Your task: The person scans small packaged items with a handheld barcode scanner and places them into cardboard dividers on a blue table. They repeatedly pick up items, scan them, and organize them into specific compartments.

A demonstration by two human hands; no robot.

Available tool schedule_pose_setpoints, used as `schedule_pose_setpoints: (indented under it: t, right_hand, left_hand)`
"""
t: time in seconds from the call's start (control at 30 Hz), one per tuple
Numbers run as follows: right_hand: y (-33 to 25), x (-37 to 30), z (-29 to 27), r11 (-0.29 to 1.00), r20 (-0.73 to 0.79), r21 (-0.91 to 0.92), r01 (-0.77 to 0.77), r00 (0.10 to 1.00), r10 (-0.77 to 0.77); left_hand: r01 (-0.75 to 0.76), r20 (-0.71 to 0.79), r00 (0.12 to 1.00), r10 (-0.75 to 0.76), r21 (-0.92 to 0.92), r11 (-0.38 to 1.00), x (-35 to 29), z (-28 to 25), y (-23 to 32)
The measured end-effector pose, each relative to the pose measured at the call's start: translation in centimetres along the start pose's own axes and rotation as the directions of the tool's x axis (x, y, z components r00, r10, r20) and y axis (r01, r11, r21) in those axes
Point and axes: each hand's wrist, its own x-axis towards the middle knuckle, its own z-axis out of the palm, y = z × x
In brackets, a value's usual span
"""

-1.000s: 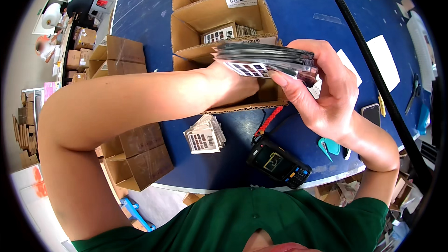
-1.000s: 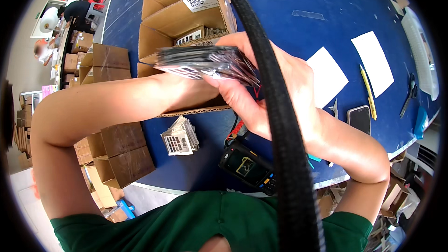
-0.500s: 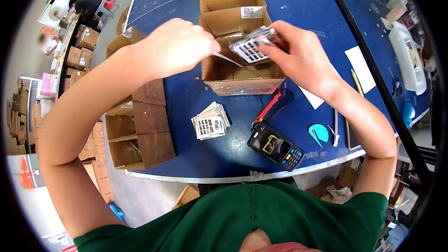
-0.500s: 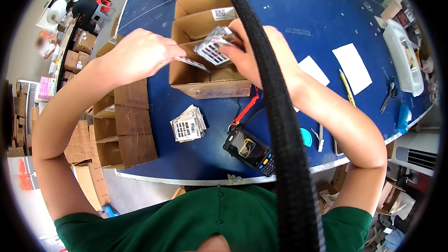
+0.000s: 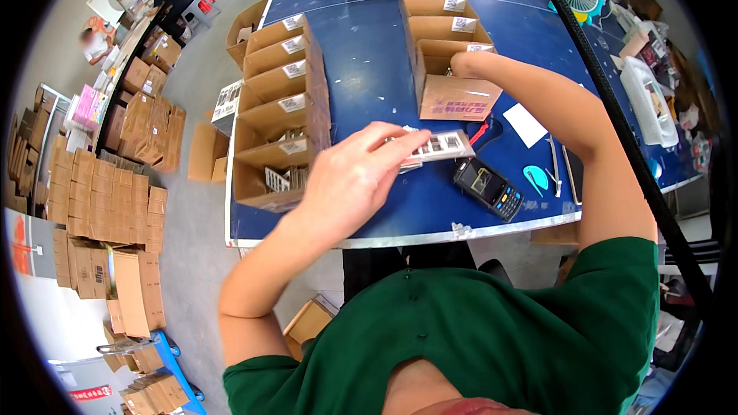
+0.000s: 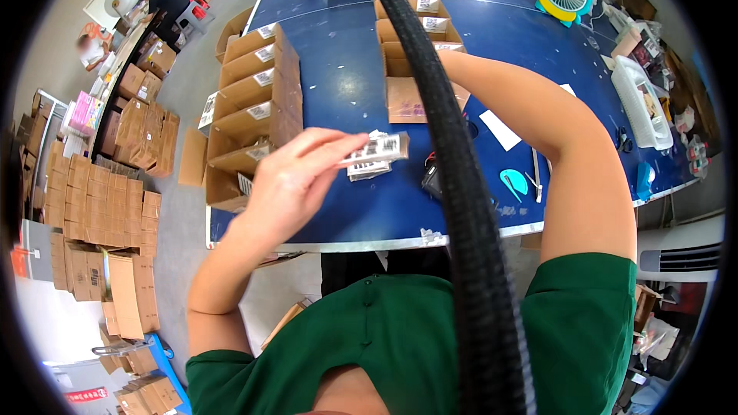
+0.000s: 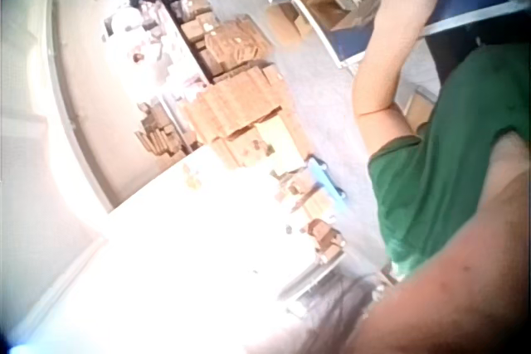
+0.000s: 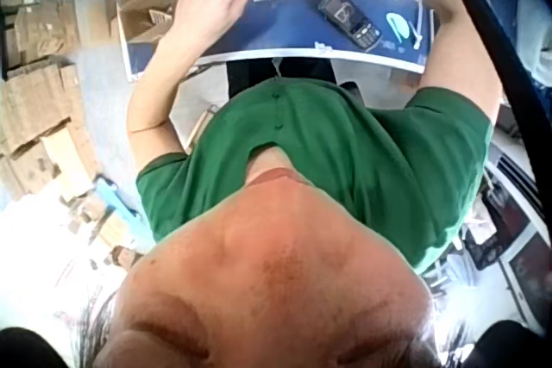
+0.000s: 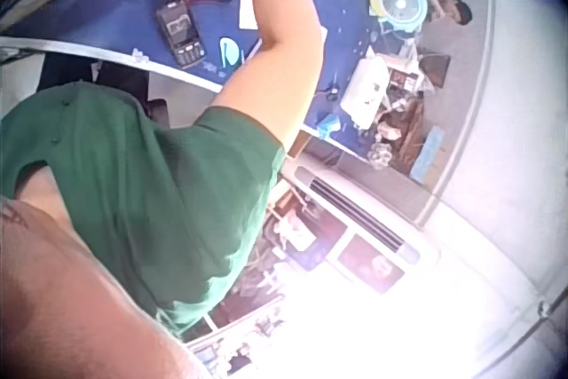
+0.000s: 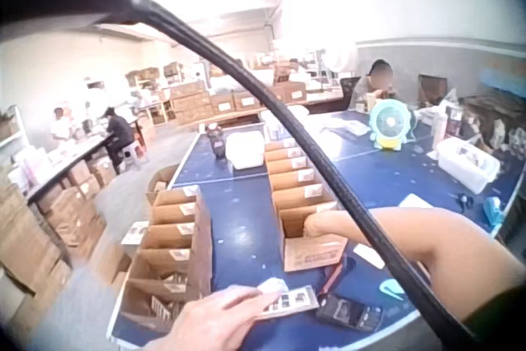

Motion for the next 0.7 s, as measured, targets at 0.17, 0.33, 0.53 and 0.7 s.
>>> schedule_pose_setpoints:
  t: [0.17, 0.33, 0.53, 0.7]
  right_hand:
    - [0.5, -5.6, 0.7, 0.933, -0.482, -0.098, 0.346, 0.804, -0.348]
    - [-5.7, -17.7, 6.4, 0.542, -0.422, 0.288, 0.790, 0.612, -0.669]
    - [-7.3, -22.5, 14.2, 0.087, -0.377, 0.899, 0.429, 0.860, -0.343]
    - [-7.1, -23.7, 14.9, 0.447, -0.716, 0.509, 0.736, 0.650, -0.254]
  left_hand:
    - [0.348, -0.040, 0.927, -0.373, -0.276, 0.896, -5.3, 2.6, -0.1]
    - [0.374, -0.098, 0.849, -0.519, -0.582, 0.722, -9.1, 2.5, 0.4]
    - [0.125, 0.155, 0.916, -0.370, -0.987, -0.105, -9.2, 4.1, 3.5]
    - [0.170, -0.094, 0.865, -0.493, -0.869, 0.465, -11.4, 5.6, 4.1]
